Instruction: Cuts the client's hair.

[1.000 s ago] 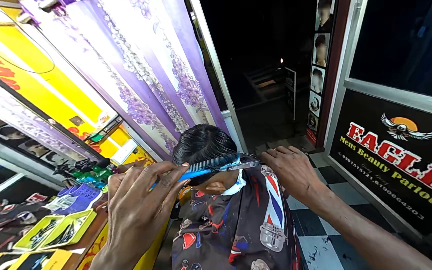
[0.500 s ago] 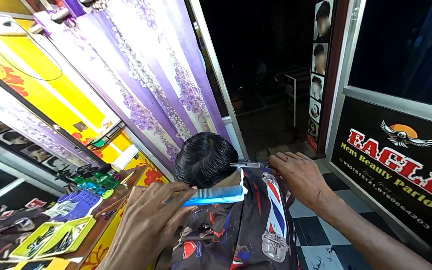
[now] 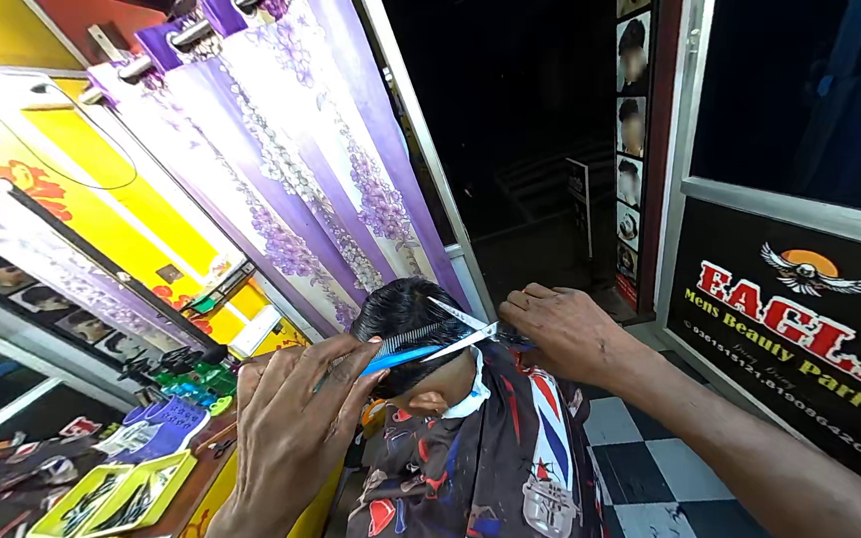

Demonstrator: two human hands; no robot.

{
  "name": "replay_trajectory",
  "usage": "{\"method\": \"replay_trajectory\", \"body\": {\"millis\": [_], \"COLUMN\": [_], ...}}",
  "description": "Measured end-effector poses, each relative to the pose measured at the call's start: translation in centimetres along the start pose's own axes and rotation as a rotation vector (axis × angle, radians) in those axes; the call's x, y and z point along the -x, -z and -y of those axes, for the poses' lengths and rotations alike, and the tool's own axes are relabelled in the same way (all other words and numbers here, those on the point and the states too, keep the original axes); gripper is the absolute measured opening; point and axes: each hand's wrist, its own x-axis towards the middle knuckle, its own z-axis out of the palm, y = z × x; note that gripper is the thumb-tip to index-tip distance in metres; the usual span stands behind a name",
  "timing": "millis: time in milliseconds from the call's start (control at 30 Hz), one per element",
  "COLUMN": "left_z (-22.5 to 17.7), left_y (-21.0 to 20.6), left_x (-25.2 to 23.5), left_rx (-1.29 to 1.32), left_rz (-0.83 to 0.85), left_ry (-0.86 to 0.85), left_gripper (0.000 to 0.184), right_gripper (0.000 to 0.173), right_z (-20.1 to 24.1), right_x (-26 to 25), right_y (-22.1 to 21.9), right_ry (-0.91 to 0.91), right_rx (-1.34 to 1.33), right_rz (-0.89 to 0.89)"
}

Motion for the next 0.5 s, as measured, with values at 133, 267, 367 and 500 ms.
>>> {"method": "replay_trajectory", "body": {"millis": [133,267,367,500], "left_z": [-0.2,-0.2,-0.1,-0.2], "left_y": [0.0,0.2,0.1,0.2], "left_x": [-0.2,-0.2,-0.2,-0.3], "left_rx": [0.014,0.06,0.097,0.115], "left_rz": [0.001,-0.006,-0.012,-0.003], "left_ry": [0.009,0.039,0.05,0.068], "left_gripper": [0.032,0.04,0.047,0.052], "right_gripper": [0.027,0.03,0.037,0.025], "right_z": [0.2,-1.4,-0.8,1.1], "right_x": [0.2,1.5,1.1,0.3], "right_y": [1.3,1.2,0.7,1.3], "right_ry": [0.046,-0.029,-0.012,0.032], "right_rx": [0.005,0.026,0.034,0.018], "right_rz": [-0.057,-0.017,-0.039,-0.088]}}
